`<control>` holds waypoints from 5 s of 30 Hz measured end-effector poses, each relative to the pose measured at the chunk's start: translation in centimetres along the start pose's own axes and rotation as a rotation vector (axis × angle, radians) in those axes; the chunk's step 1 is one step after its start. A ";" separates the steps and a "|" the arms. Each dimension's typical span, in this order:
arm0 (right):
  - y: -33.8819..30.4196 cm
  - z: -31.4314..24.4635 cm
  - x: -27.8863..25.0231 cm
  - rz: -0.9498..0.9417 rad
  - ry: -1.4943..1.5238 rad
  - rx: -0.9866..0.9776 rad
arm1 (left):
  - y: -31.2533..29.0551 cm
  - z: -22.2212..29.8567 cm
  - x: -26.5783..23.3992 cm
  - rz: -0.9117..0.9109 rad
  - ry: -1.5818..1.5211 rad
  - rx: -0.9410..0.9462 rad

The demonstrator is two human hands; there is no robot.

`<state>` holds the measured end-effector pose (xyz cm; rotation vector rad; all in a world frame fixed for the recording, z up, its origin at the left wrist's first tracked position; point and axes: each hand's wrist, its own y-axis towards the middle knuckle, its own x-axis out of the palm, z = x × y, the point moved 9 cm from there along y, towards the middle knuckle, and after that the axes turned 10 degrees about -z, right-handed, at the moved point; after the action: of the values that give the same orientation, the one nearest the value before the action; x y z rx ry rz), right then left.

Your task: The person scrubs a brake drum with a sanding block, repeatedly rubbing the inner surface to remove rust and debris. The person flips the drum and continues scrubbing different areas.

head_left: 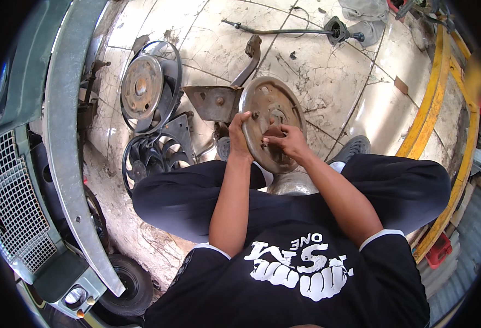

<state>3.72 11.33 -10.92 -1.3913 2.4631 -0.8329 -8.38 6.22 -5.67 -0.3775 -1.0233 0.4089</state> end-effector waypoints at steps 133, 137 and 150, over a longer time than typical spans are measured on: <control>-6.3 -5.4 -1.4 0.426 -0.207 -0.317 | -3.6 -3.0 4.4 0.088 0.157 -0.086; -5.9 -6.2 -1.4 0.378 -0.209 -0.287 | -4.0 -2.6 4.6 0.167 0.260 -0.057; -8.4 -6.4 -0.4 0.455 -0.248 -0.437 | -2.8 -3.8 2.8 0.137 0.187 0.034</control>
<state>7.31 10.69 -1.07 -0.8947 2.6878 -0.0242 -3.39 4.77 -4.04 -0.4481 -0.8097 0.5034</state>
